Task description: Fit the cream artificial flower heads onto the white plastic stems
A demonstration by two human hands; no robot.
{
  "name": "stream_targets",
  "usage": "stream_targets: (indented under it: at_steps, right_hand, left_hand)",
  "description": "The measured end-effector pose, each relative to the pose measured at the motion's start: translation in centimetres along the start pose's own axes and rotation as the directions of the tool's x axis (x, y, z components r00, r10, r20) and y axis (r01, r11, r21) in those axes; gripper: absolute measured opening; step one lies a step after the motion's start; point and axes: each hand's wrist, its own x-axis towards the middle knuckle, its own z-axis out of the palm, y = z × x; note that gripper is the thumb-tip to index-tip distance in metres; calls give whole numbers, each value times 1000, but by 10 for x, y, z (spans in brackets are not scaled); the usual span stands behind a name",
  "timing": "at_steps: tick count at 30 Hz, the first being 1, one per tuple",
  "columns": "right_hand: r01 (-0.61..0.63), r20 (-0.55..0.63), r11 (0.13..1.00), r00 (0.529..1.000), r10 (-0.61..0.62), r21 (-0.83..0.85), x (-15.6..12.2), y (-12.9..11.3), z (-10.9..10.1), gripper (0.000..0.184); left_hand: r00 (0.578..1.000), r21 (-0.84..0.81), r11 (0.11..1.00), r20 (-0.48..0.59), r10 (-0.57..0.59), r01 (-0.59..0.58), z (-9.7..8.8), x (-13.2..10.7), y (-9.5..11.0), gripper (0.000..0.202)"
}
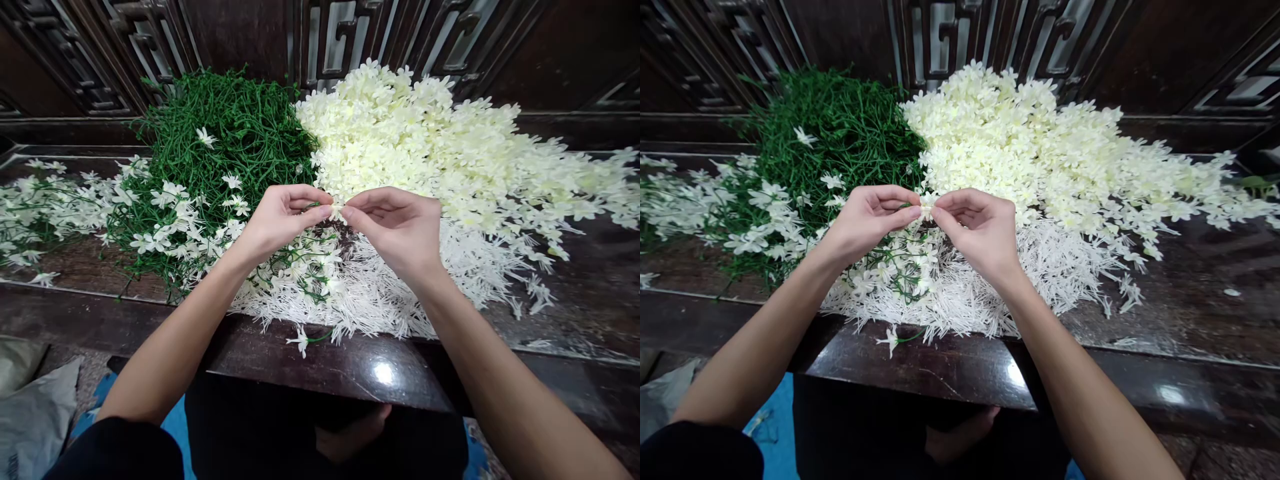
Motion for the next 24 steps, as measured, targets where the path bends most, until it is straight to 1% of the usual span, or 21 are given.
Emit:
stream_targets:
  at_steps: [5,8,12,20,22,24]
  right_hand:
    - [49,-46,999,998,-49,-13,-1,-1,1,14]
    - [55,-39,998,998,-56,-14,-2,0,1,15]
    - [57,-7,998,998,-57,17,-1,0,0,16]
    - [-50,49,998,997,52,-33,-2,-2,-2,9]
    - [-75,66,997,995,76,-10,-1,-3,-4,12]
    - [-114,122,992,987,108,46,1,-3,-6,20]
  left_hand:
    - [999,-12,1000,-14,29,-29,0,1,-2,14]
    - [998,2,998,-16,58,-58,0,1,-2,13]
    - [997,16,997,13,74,-74,-1,1,-2,15]
    - [996,65,994,0,85,-84,-1,0,0,14]
    - [995,60,994,-29,94,-92,-1,0,0,16]
    - [993,50,995,-67,95,-92,-1,0,1,19]
